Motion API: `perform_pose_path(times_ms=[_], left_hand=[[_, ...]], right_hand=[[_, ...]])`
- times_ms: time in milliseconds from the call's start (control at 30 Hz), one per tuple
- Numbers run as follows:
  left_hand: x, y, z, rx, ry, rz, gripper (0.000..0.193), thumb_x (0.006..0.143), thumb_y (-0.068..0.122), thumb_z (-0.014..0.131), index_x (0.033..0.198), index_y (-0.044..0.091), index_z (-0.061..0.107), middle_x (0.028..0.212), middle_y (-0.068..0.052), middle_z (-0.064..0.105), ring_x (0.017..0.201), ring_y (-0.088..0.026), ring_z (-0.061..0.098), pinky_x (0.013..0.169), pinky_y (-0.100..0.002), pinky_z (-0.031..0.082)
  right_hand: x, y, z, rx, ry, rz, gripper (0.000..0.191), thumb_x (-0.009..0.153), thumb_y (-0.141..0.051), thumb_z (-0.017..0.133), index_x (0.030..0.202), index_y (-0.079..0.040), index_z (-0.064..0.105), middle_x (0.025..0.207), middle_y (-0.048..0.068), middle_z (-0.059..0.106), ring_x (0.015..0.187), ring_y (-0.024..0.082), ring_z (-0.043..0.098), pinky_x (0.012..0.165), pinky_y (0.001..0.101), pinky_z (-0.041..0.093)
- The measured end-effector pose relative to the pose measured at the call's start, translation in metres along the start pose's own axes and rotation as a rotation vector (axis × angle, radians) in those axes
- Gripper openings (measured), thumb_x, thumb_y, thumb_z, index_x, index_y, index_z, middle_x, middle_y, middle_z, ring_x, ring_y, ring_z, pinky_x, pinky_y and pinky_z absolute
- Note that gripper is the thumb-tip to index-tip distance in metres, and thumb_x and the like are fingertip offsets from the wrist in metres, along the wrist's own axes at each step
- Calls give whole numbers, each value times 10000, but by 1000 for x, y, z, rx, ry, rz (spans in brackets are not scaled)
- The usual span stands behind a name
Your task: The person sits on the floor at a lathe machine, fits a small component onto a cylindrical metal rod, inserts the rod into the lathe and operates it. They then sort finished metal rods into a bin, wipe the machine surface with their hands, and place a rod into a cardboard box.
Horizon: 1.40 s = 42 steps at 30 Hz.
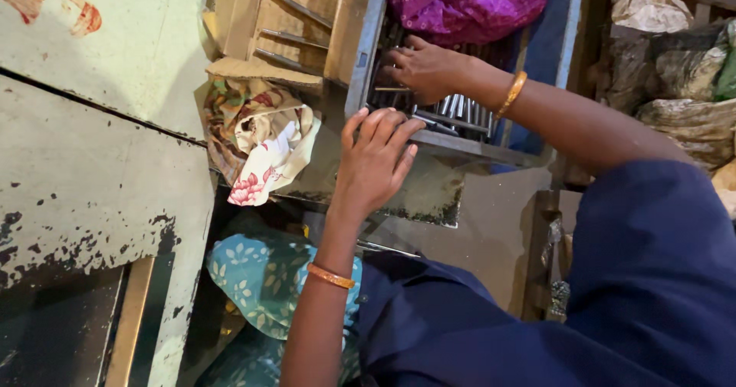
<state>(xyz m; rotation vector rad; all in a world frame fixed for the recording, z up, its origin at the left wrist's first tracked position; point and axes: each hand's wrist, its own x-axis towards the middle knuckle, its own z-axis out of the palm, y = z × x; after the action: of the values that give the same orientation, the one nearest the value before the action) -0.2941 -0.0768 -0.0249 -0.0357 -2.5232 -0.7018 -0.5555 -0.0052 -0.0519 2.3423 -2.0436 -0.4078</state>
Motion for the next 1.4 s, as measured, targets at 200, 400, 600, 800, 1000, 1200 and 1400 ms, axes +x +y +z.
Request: perform_pose_path(times_ms=[200, 400, 600, 800, 1000, 1200, 1400], left_hand=[[1, 1, -3, 16, 1, 5, 340, 1007, 277, 639, 1336, 201, 607, 1327, -42, 588, 1362, -221, 484, 1217, -481, 261], [0, 2, -2, 37, 10, 4, 340, 1018, 276, 646, 1346, 200, 603, 1333, -36, 593, 1365, -214, 484, 1237, -485, 260], [0, 1, 0, 31, 25, 7, 355, 999, 268, 653, 1342, 194, 600, 1332, -49, 591, 1362, -227, 479, 1228, -485, 264], [0, 0, 4, 28, 28, 5, 352, 986, 254, 660, 1328, 192, 602, 1321, -43, 596, 1358, -229, 483, 1229, -489, 265], [2, -1, 5, 25, 38, 11, 370, 972, 238, 673, 1332, 187, 604, 1305, -40, 596, 1353, -226, 486, 1240, -490, 262], [1, -1, 8, 16, 52, 6, 374, 943, 222, 687, 1309, 196, 614, 1291, -36, 603, 1342, -228, 494, 1230, -489, 261], [1, -1, 8, 32, 54, 12, 398, 934, 212, 702, 1320, 199, 609, 1300, -38, 594, 1346, -225, 493, 1236, -488, 263]], right_hand=[[-3, -6, 15, -219, -79, -36, 570, 783, -227, 723, 1321, -74, 614, 1303, 164, 618, 1152, 274, 616, 982, 379, 449], [-5, -3, 12, -167, -230, -16, 557, 787, -311, 727, 1306, -141, 620, 1276, 148, 616, 1168, 281, 610, 1033, 403, 441], [-7, 4, 1, -227, -164, -38, 738, 646, -463, 799, 1290, -155, 610, 1230, 156, 610, 1171, 296, 596, 988, 392, 437], [-7, 14, -5, -246, -202, -38, 771, 665, -520, 801, 1317, -158, 606, 1179, 114, 642, 1146, 268, 623, 959, 393, 436], [2, 21, 0, -136, -221, -50, 778, 703, -577, 782, 1295, -104, 606, 1132, 114, 666, 1080, 266, 646, 889, 421, 429], [-5, 20, 10, -118, -209, -63, 680, 699, -483, 765, 1238, -94, 620, 1008, 70, 715, 988, 229, 685, 870, 394, 420], [7, 22, 6, -73, -201, -117, 584, 739, -476, 742, 1159, -87, 629, 945, 67, 730, 935, 233, 695, 829, 406, 409]])
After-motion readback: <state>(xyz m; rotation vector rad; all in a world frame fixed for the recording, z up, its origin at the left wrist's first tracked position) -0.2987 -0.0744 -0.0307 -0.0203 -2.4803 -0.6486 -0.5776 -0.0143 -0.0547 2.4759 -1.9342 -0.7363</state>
